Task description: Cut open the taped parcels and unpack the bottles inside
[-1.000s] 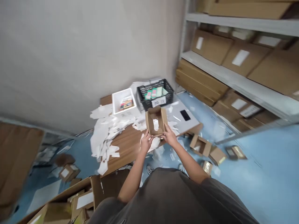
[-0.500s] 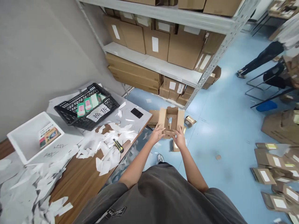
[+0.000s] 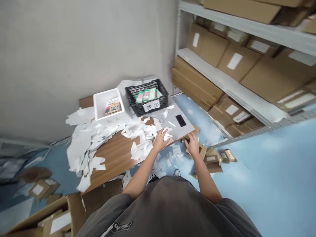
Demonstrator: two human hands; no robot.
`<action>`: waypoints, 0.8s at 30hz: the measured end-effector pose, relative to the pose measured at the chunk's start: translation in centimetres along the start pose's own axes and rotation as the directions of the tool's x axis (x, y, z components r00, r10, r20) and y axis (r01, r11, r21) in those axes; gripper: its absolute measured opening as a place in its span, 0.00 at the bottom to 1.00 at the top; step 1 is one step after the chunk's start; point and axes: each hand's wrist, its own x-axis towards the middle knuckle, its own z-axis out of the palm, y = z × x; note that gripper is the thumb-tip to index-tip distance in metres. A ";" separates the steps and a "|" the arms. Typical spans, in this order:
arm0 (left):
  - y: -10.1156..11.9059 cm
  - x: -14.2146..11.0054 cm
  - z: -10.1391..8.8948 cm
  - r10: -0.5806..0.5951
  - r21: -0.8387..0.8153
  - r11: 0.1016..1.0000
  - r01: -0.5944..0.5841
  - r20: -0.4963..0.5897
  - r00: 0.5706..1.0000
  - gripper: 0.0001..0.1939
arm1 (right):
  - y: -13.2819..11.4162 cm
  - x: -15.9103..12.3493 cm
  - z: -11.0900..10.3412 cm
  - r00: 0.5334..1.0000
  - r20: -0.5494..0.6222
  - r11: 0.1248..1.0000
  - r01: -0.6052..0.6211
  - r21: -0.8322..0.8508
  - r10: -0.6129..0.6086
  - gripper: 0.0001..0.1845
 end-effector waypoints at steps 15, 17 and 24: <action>-16.7 -5.8 -13.2 -0.317 0.035 0.941 0.336 -0.257 0.913 0.36 | -18.1 9.3 12.6 0.924 0.197 0.944 0.312 0.107 -0.328 0.30; -16.2 -4.5 -12.1 -0.311 0.046 0.943 0.330 -0.242 0.919 0.35 | -16.6 10.4 12.5 0.930 0.214 0.954 0.288 0.084 -0.299 0.31; -10.6 5.3 -2.4 -0.247 0.078 0.963 0.257 -0.114 0.962 0.35 | -3.4 15.0 10.9 0.957 0.236 0.985 0.165 0.046 -0.171 0.34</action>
